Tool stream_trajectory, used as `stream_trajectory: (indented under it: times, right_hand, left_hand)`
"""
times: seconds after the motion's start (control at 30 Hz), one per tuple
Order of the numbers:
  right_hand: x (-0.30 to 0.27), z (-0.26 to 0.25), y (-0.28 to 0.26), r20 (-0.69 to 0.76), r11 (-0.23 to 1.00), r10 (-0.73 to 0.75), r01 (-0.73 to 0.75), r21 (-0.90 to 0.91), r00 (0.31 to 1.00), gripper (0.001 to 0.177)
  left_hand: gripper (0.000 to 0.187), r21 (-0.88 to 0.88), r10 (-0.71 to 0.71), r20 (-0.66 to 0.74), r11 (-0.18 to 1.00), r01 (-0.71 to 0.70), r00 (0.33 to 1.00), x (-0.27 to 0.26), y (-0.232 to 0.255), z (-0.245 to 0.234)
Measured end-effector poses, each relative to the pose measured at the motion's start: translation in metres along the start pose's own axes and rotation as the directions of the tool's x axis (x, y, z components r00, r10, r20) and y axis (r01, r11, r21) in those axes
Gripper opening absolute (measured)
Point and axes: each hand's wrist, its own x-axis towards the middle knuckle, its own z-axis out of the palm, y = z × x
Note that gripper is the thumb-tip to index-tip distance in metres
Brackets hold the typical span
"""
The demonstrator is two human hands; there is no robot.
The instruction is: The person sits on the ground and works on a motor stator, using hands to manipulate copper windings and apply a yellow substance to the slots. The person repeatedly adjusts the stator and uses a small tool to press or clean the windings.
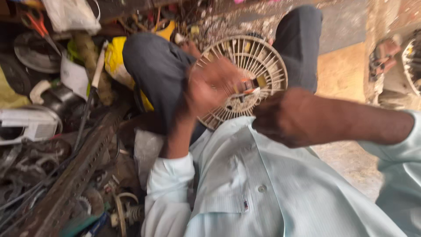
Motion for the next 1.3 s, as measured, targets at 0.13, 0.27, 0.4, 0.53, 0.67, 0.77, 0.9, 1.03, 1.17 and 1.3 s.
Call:
stream_trajectory:
  times: [0.13,0.27,0.4,0.53,0.67,0.77,0.9,1.03,1.17,1.3]
  right_hand:
    - [0.010,0.010,0.072,-0.209,0.988,0.148,-0.136,0.071,0.967,0.020]
    - [0.021,0.043,0.135,-0.343,0.938,0.330,-0.264,0.225,0.880,0.018]
    - [-0.014,0.055,0.141,-0.378,0.878,0.473,-0.392,0.274,0.796,0.016]
    - [-0.034,0.066,0.117,-0.683,0.876,0.413,-0.469,0.116,0.602,0.040]
    - [-0.049,0.105,0.099,-0.561,0.732,0.682,-0.423,0.535,0.470,0.044]
    - [-0.058,0.133,0.107,-0.471,0.582,0.786,-0.220,0.783,0.401,0.050]
    - [-0.059,0.159,0.125,-0.363,0.390,0.800,0.046,0.920,0.478,0.053]
    - [-0.063,0.164,0.138,-0.308,0.390,0.790,-0.047,0.920,0.530,0.049]
    - [-0.065,0.164,0.139,-0.366,0.512,0.755,-0.140,0.848,0.545,0.042]
    - [-0.061,0.154,0.141,-0.381,0.538,0.767,-0.194,0.820,0.517,0.038]
  left_hand:
    - [0.016,0.499,0.244,0.160,0.816,-0.292,0.956,-0.037,0.034,0.033]
    - [0.014,0.430,0.109,-0.107,0.901,-0.053,0.988,-0.038,0.043,0.032]
    - [0.019,0.077,-0.048,-0.279,0.994,0.072,0.959,-0.032,0.049,0.019]
    - [0.029,0.486,0.131,-0.067,0.870,-0.082,0.989,-0.013,0.047,0.019]
    - [0.025,0.569,0.159,-0.042,0.816,-0.107,0.986,-0.019,0.035,0.030]
    - [0.028,0.668,0.190,-0.013,0.732,-0.133,0.982,-0.019,0.034,0.044]
    - [0.024,0.654,0.155,0.046,0.742,-0.147,0.987,-0.018,0.040,0.045]
    - [0.029,0.640,0.194,0.100,0.739,-0.212,0.976,-0.012,0.031,0.046]
    - [0.035,0.595,0.135,0.151,0.779,-0.199,0.979,-0.022,0.032,0.049]
    - [0.037,0.610,0.032,0.128,0.785,-0.104,0.991,-0.013,0.036,0.052]
